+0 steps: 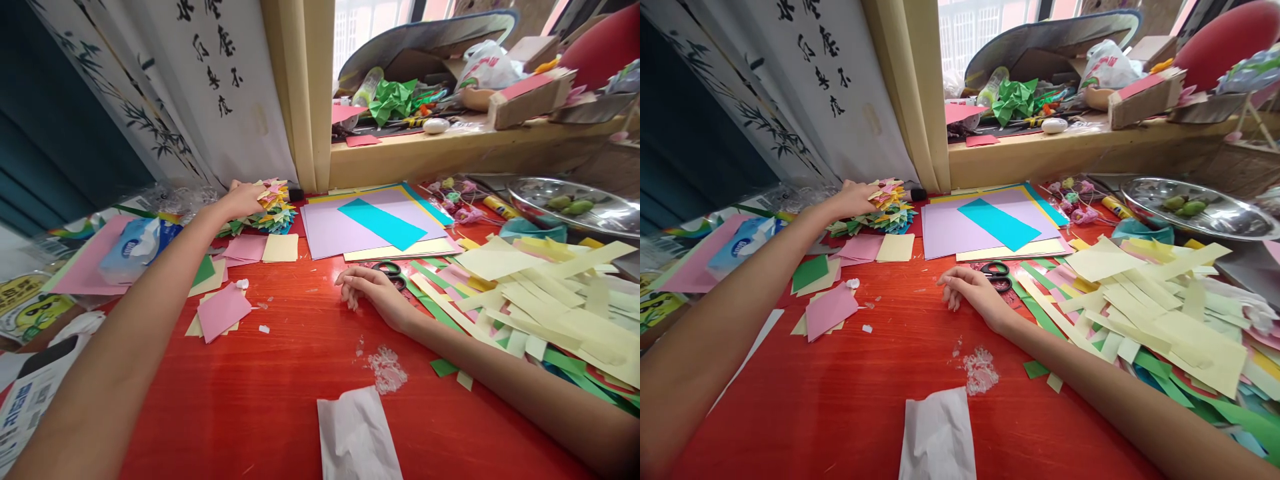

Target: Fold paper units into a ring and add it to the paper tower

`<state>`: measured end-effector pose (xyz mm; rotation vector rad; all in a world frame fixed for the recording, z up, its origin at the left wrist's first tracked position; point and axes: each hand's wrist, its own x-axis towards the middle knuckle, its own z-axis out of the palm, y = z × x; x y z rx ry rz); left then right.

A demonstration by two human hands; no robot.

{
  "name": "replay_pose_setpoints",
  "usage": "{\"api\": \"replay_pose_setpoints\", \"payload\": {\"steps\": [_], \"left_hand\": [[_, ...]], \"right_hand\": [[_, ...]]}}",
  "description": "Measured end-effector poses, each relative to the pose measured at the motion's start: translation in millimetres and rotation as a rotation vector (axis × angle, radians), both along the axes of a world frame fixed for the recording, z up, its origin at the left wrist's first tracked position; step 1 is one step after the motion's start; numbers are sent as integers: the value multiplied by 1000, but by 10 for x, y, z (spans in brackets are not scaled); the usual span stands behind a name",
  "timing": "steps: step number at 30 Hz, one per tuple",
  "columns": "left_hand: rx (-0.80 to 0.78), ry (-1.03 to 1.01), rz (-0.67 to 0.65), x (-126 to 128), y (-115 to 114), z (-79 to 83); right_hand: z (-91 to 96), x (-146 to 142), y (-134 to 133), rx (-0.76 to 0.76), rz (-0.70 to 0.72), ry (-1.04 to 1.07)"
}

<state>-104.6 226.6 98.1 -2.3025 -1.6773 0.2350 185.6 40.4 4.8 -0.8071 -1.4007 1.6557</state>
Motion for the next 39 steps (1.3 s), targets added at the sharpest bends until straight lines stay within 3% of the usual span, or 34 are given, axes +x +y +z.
{"api": "replay_pose_setpoints", "payload": {"steps": [7, 23, 30, 34, 37, 39], "left_hand": [[-6, -1, 28, 59, -84, -52], [-52, 32, -53, 150, -68, -213], [31, -77, -91, 166, -101, -108], [73, -127, -130, 271, -302, 85], [70, -131, -241, 466, -609, 205], [47, -147, -383, 629, -860, 234]], "right_hand": [[24, -4, -11, -11, -5, -13], [-5, 10, -3, -5, 15, 0], [-5, 10, -4, -4, 18, -7], [-21, 4, 11, -5, -16, 22], [-25, -2, 26, -53, -84, 131], [-10, -5, 30, -130, -78, 229]]}}
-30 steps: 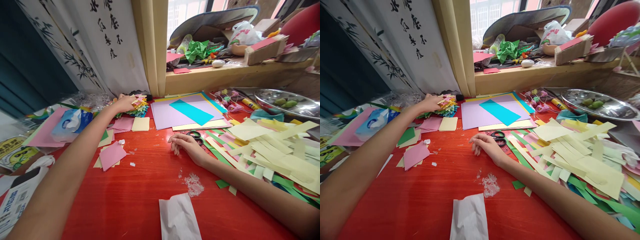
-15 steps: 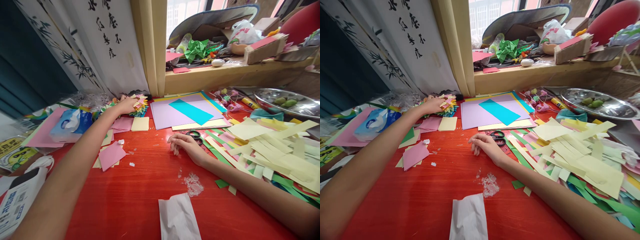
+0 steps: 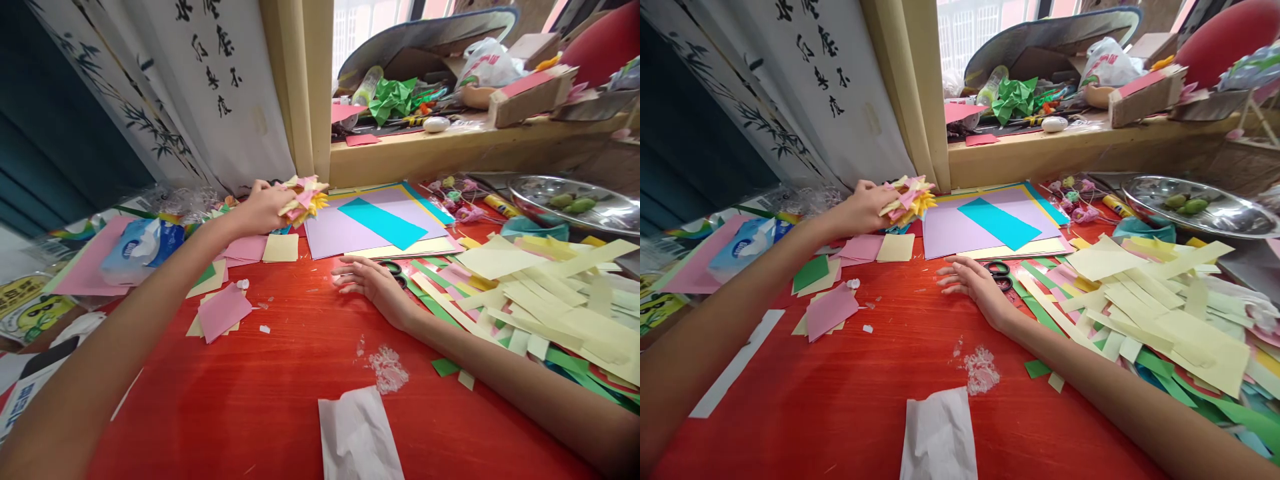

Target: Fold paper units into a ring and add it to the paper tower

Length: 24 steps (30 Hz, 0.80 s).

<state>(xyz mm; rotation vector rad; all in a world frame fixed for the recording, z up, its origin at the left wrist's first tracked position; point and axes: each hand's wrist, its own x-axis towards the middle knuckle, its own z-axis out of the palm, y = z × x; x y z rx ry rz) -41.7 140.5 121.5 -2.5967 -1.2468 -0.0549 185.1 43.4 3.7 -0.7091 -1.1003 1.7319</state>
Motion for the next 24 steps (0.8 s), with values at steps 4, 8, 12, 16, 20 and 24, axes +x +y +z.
{"api": "replay_pose_setpoints", "payload": {"steps": [4, 8, 12, 16, 20, 24], "left_hand": [[-75, 18, -216, 301, -468, -107], [-54, 38, -418, 485, -720, -370], [-12, 22, -420, 536, -753, -532], [9, -29, -343, 450, -729, -441], [-13, 3, -255, 249, -813, -256], [-121, 57, -182, 21, -1017, -227]], "right_hand": [[55, -5, 3, -190, 116, 217], [61, -3, 26, -213, 131, 325], [22, 1, 59, -210, 74, 342], [-6, 11, 85, -258, 53, 343], [-16, 24, 80, -247, -64, 323], [-26, 28, 59, -72, -317, 243]]}}
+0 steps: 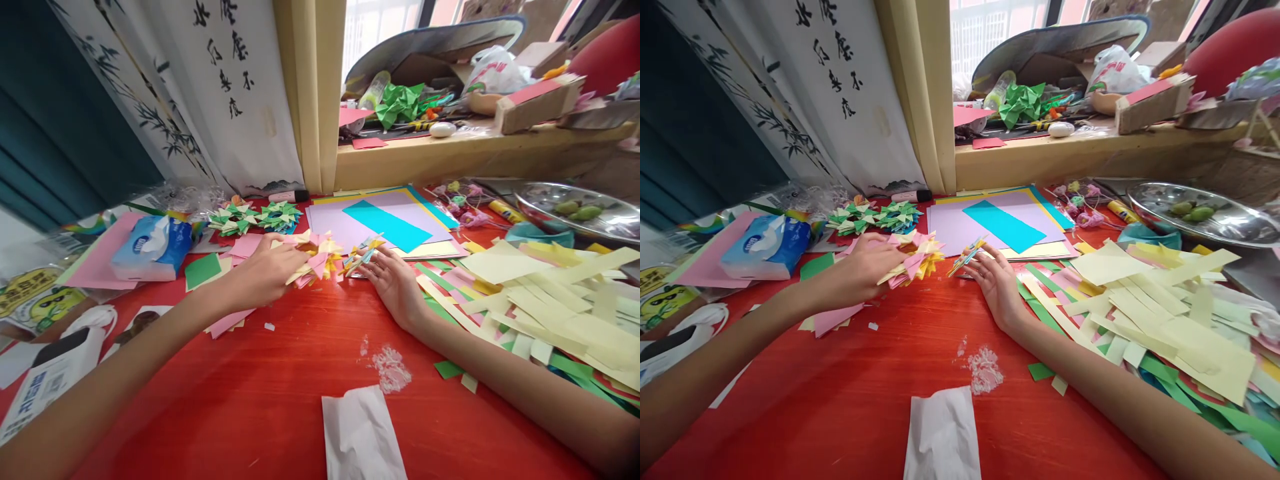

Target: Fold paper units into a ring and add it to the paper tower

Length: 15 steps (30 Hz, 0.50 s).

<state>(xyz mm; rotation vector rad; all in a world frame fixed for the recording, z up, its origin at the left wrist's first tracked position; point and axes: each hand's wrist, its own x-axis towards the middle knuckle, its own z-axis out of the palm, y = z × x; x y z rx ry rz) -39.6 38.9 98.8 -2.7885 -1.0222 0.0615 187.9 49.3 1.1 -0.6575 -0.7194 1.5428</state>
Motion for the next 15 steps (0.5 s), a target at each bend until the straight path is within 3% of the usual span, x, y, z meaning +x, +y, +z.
{"api": "replay_pose_setpoints", "payload": {"steps": [5, 8, 11, 15], "left_hand": [[-141, 49, -21, -151, -207, -244], [-240, 65, 37, -139, -274, -323], [-384, 106, 101, -95, -306, -186], [-559, 139, 157, -98, -185, 258]], "right_hand": [[0, -10, -9, -23, -70, -61], [11, -22, -16, -17, -82, -51], [4, -35, -24, -11, -83, -82], [-44, -41, -31, -2, -109, -192]]}}
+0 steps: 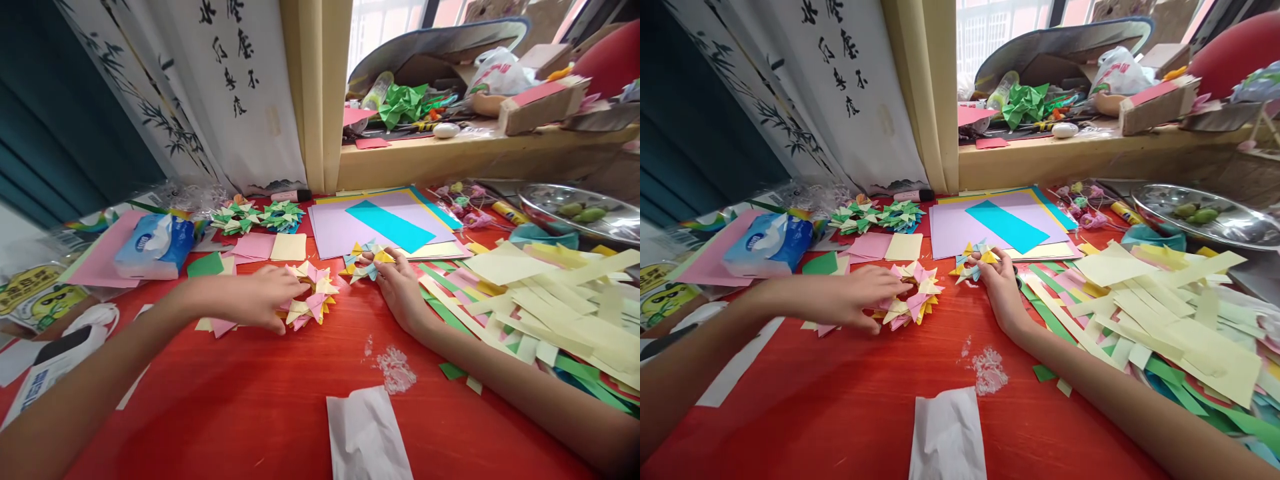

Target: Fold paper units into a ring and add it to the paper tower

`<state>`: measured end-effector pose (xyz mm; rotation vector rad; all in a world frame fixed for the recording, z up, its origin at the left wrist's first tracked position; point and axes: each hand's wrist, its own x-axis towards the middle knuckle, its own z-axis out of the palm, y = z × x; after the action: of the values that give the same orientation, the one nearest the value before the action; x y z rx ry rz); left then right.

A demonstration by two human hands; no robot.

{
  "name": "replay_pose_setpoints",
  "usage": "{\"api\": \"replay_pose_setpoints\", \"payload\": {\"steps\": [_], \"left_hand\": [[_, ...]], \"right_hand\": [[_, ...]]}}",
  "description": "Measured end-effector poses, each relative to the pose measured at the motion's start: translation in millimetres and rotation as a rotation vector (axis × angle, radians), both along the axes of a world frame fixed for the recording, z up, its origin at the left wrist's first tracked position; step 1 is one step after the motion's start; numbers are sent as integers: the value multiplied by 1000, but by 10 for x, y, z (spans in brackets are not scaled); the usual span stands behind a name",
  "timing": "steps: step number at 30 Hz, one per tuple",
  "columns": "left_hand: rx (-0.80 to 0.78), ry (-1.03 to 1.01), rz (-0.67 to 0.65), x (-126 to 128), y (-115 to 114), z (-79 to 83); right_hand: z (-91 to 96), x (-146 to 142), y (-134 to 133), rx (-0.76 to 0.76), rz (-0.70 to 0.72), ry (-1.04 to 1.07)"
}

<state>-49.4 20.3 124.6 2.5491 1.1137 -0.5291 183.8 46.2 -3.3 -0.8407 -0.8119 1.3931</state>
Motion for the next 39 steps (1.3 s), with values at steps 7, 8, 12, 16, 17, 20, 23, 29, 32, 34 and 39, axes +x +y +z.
{"api": "replay_pose_setpoints", "payload": {"steps": [7, 8, 12, 16, 17, 20, 23, 29, 32, 34, 39], "left_hand": [[464, -184, 211, -193, 1042, -27], [541, -107, 254, -210, 1197, -145], [567, 36, 386, -243, 1578, -517], [626, 21, 440, -273, 1681, -593], [630, 23, 450, -279, 1694, -594], [621, 26, 467, -290, 1743, -610], [617, 14, 482, -297, 1802, -640], [556, -15, 487, -342, 1866, -647], [532, -60, 499, -368, 1875, -641], [525, -86, 518, -390, 1893, -637], [551, -285, 621, -480, 1974, -530]], "right_hand": [[-65, 39, -9, 55, -89, -180], [-62, 42, -18, 69, -108, -211], [4, 53, -71, 137, -120, -359], [112, 98, -108, 352, -67, -798], [139, 116, -110, 426, -78, -941], [239, 171, -107, 625, -111, -1312], [396, 205, -111, 695, -165, -1513], [774, 245, 2, 581, -309, -1339], [879, 255, 214, 485, -164, -1160], [916, 227, 402, 423, -59, -998], [963, -34, 917, 175, 68, -687]]}}
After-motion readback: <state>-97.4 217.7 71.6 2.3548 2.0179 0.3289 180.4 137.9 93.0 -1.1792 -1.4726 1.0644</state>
